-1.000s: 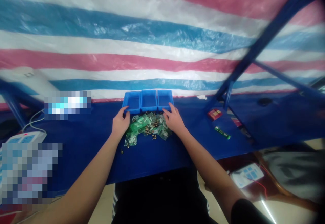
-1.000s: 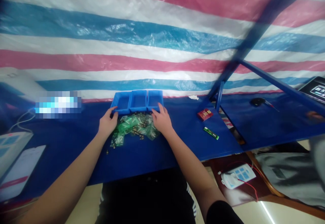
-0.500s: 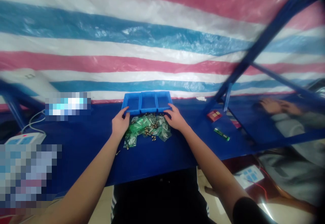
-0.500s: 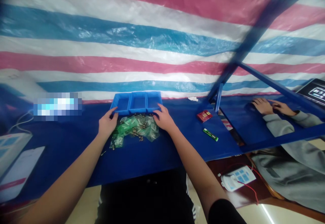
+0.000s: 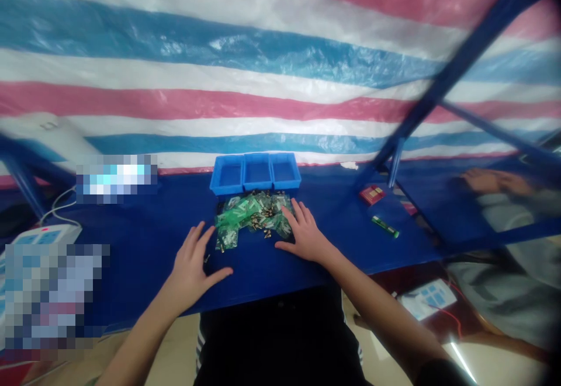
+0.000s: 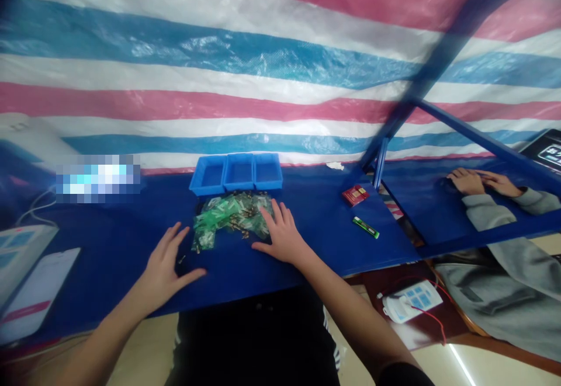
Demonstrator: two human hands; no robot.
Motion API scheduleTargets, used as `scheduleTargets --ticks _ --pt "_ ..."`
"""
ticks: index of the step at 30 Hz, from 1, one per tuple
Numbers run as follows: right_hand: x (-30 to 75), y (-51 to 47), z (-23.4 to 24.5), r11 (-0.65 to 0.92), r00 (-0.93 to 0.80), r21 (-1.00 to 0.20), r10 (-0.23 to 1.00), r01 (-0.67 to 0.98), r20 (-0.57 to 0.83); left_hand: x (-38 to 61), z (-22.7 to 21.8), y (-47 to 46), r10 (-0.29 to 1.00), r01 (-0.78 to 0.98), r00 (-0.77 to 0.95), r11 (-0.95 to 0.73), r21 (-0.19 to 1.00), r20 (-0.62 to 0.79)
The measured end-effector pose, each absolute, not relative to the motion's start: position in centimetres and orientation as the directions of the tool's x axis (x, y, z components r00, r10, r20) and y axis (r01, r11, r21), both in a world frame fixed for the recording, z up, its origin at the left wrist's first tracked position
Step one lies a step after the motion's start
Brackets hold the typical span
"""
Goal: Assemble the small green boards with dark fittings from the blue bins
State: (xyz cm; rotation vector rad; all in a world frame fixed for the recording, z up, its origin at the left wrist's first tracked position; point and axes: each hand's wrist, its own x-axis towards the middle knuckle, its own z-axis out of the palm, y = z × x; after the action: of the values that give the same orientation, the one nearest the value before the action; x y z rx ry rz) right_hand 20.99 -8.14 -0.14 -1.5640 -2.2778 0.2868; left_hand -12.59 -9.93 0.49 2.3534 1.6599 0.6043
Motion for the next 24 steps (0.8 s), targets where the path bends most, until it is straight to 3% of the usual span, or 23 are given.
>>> scheduleTargets --ticks 5,24 --pt "19.6 -6.3 -0.9 0.377 -0.337 -0.27 0.924 0.886 0.183 -10.7 -0.4 -7.1 0.901 0.857 0.371 -0.425 0.291 0.224" --pt "19.3 -5.5 -1.4 0.427 -0.336 -0.323 0.893 0.845 0.3 -4.1 -0.7 -1.5 0.833 0.748 0.463 -0.551 0.371 0.304"
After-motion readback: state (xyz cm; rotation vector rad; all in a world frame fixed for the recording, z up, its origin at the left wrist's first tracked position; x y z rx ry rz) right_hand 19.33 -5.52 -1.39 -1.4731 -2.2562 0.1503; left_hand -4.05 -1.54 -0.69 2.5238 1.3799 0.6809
